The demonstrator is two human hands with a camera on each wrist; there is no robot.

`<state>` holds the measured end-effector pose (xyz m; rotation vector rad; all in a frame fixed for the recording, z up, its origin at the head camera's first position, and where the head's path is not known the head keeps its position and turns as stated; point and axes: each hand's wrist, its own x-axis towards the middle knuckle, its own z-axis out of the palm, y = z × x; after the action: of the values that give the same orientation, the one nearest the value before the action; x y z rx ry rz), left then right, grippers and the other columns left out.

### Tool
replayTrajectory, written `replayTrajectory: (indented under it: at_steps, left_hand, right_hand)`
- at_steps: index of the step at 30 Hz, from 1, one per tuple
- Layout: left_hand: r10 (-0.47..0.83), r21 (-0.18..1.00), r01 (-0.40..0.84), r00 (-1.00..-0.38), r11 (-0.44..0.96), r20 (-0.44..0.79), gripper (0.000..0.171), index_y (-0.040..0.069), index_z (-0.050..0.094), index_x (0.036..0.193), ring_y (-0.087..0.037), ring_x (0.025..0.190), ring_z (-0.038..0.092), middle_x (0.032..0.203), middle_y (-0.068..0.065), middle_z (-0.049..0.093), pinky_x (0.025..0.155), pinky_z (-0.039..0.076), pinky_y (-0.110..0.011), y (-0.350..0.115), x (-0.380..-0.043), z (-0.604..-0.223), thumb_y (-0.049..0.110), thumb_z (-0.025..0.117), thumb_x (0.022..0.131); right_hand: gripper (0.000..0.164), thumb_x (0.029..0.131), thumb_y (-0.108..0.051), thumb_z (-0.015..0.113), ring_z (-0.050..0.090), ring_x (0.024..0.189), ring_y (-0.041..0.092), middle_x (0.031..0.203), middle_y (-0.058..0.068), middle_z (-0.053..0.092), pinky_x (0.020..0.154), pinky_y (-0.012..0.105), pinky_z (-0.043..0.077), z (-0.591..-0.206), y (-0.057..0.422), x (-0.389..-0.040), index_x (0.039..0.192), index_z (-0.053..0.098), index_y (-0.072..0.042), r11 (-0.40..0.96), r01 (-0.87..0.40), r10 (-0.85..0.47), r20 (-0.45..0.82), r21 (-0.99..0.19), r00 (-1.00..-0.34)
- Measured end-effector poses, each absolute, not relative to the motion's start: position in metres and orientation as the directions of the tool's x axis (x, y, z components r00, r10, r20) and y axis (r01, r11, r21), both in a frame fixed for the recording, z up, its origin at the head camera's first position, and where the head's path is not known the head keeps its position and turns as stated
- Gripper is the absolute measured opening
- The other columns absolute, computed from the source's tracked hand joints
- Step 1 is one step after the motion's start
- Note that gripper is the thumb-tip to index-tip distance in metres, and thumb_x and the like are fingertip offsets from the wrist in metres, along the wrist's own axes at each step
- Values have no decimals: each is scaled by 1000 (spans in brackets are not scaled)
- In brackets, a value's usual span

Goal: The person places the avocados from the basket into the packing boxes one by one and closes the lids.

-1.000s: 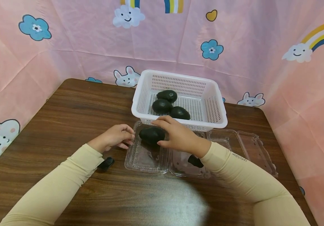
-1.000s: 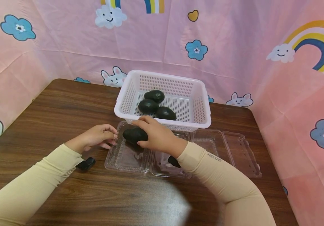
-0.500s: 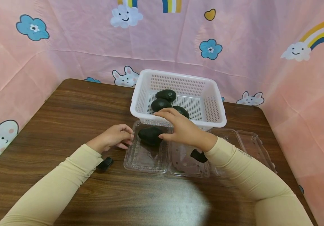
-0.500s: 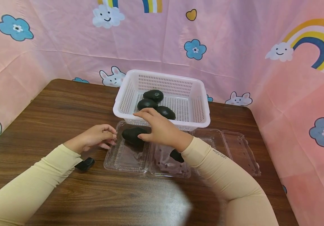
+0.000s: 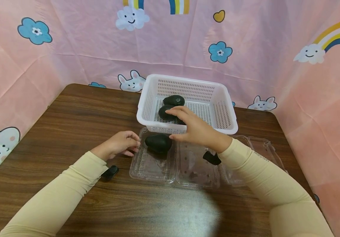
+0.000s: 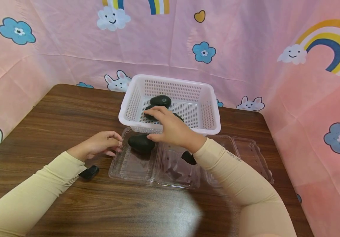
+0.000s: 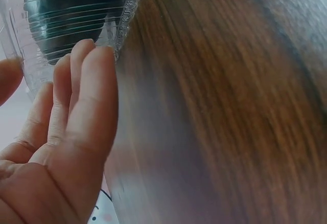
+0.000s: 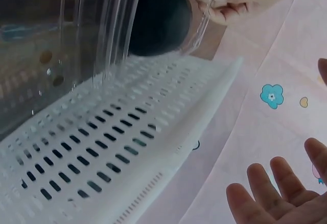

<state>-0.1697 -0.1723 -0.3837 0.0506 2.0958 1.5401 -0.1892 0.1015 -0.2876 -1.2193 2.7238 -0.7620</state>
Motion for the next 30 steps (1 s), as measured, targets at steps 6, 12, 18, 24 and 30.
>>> replayTrajectory:
  at_steps: [6,12,18,24,30]
  left_hand:
    - [333,897,-271,-859,349,-389,29,-7,45,112,-18,82,60,103,-19,56,71,52,-37,-172,-170,-383,12,50,90]
    - [335,895,-272,-856,355,-393,30,-7,44,112,-18,83,60,104,-20,56,72,52,-38,-171,-168,-382,12,50,90]
    - [336,894,-277,-854,352,-397,32,-8,43,114,-18,83,59,104,-20,55,71,52,-37,-172,-167,-384,12,50,90]
    - [334,893,-280,-854,354,-400,32,-8,43,114,-18,84,59,105,-20,55,71,52,-37,-172,-166,-383,12,49,91]
    - [333,895,-279,-856,347,-395,31,-8,43,114,-19,84,59,105,-20,55,71,52,-37,-172,-165,-382,12,49,91]
  right_hand:
    - [72,77,-31,70,35,123,19,138,5,28,93,37,40,-281,106,-196,137,35,-16,578,-656,-690,139,-485,-710]
    - [72,77,-31,70,33,124,22,139,7,26,95,40,38,-278,112,-204,138,34,-16,612,-614,-647,131,-499,-751]
    - [73,77,-31,70,34,124,23,138,7,27,95,41,38,-279,118,-214,138,33,-17,636,-571,-618,100,-519,-780]
    - [72,78,-29,70,34,124,24,137,8,29,97,43,34,-279,120,-225,138,33,-14,661,-558,-599,96,-502,-795]
    - [73,78,-28,70,33,124,26,138,10,29,97,46,34,-278,123,-236,138,32,-13,693,-516,-570,57,-503,-820]
